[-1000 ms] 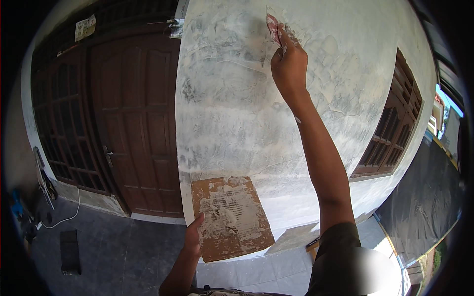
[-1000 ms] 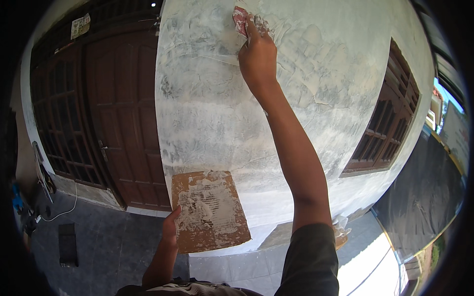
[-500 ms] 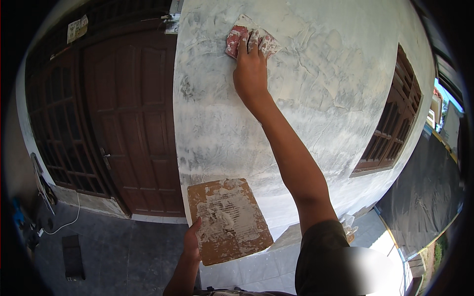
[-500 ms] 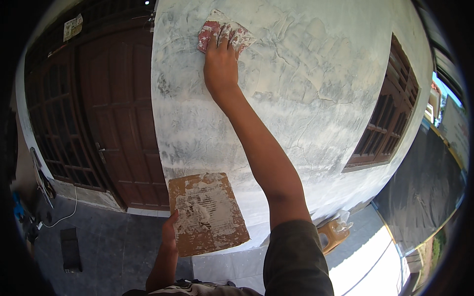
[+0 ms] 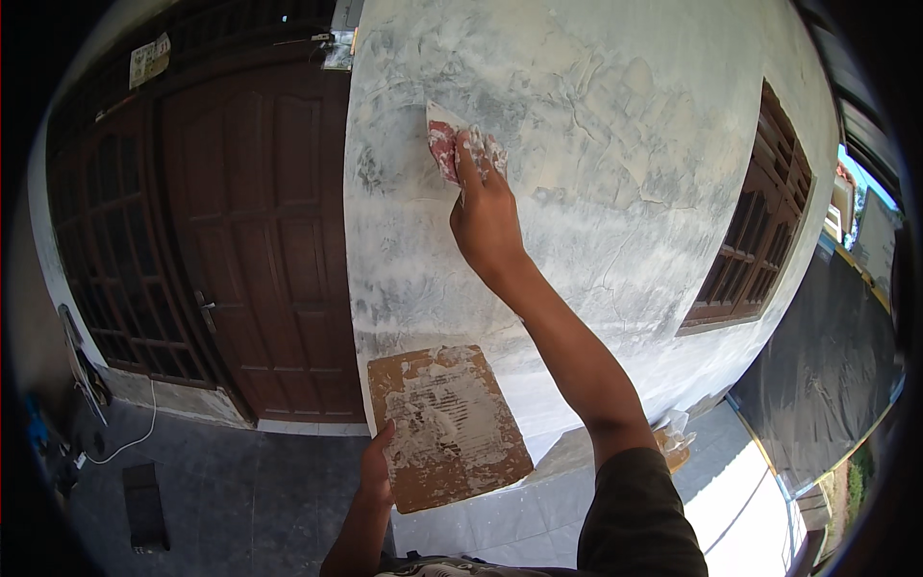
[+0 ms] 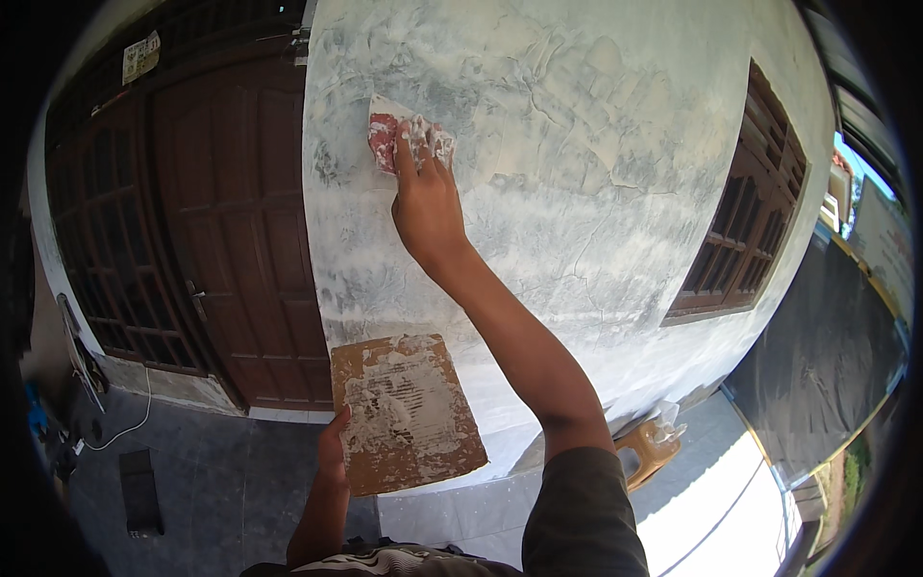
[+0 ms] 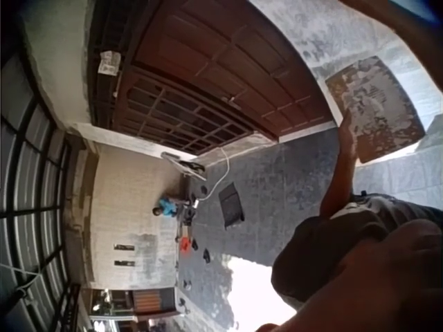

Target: Apply plaster or filler to an exterior wall using a putty knife.

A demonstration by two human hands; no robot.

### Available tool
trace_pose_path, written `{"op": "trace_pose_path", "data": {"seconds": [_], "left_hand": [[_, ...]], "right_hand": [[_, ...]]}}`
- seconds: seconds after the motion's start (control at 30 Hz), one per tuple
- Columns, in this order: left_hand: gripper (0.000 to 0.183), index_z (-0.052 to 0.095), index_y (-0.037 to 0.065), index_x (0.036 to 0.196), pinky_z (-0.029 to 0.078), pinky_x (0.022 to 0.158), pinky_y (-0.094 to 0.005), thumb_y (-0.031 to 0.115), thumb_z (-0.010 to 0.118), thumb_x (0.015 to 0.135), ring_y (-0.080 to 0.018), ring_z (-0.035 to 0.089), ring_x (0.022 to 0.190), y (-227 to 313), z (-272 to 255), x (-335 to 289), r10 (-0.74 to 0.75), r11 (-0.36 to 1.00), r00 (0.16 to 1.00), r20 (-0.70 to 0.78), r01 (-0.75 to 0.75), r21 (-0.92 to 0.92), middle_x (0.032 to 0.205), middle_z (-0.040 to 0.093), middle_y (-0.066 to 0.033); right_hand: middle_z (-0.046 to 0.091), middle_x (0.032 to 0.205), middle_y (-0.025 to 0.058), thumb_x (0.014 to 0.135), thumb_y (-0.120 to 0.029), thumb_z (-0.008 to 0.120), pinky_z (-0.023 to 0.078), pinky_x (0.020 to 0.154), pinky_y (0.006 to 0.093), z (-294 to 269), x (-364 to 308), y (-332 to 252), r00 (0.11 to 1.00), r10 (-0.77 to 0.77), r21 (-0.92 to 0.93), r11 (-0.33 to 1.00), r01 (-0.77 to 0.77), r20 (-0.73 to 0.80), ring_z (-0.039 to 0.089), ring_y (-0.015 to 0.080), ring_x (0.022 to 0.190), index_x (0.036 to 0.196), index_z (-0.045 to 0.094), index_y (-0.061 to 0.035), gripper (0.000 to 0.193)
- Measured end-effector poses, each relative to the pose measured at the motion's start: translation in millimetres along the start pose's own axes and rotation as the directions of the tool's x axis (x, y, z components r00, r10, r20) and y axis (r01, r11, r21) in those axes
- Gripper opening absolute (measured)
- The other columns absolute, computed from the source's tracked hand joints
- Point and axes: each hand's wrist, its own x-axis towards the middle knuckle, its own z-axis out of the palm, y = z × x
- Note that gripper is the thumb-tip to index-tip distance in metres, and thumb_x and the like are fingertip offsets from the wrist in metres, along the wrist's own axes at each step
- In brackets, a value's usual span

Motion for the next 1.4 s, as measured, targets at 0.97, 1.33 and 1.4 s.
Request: {"op": "trace_pose_path", "data": {"seconds": [0.97, 1.33, 1.4], "left_hand": [[0.047, 0.043, 0.001, 0.126, 0.044, 0.09, -0.0421, 0.032, 0.049, 0.091, -0.029, 0.056, 0.104, 15, -15, -14, 0.02, 0.999, 0.997, -0.075, -0.018, 0.033, 0.116, 0.055, -0.0149], [0.048, 0.04, 0.002, 0.129, 0.044, 0.091, -0.0409, 0.032, 0.047, 0.091, -0.0272, 0.055, 0.107, -15, -16, -5, -0.067, 0.998, 0.998, 0.009, 0.067, -0.003, 0.119, 0.053, -0.0145], [0.048, 0.039, 0.003, 0.129, 0.045, 0.09, -0.0403, 0.032, 0.047, 0.092, -0.0268, 0.055, 0.106, -19, -17, -4, -0.085, 0.996, 0.995, 0.054, 0.086, 0.0, 0.119, 0.053, -0.0142]], "right_hand": [[0.064, 0.085, 0.014, 0.071, 0.014, 0.039, 0.052, 0.066, 0.0289, -53, -111, -37, 0.531, 0.517, 0.54, 0.151, -0.828, 0.671, 0.062, 0.017, 0.073, 0.107, 0.055, 0.0032, 0.041], [0.06, 0.104, 0.0176, 0.072, 0.007, 0.043, 0.055, 0.079, 0.0338, -110, -219, -13, 0.161, 0.39, 0.4, -0.672, -0.623, 0.906, 0.064, 0.0243, 0.089, 0.116, 0.045, 0.0093, 0.044], [0.06, 0.107, 0.0171, 0.078, 0.005, 0.043, 0.055, 0.08, 0.0345, -114, -236, -8, 0.147, 0.422, 0.403, -0.62, -0.673, 0.894, 0.063, 0.0239, 0.092, 0.118, 0.046, 0.0086, 0.04]]}}
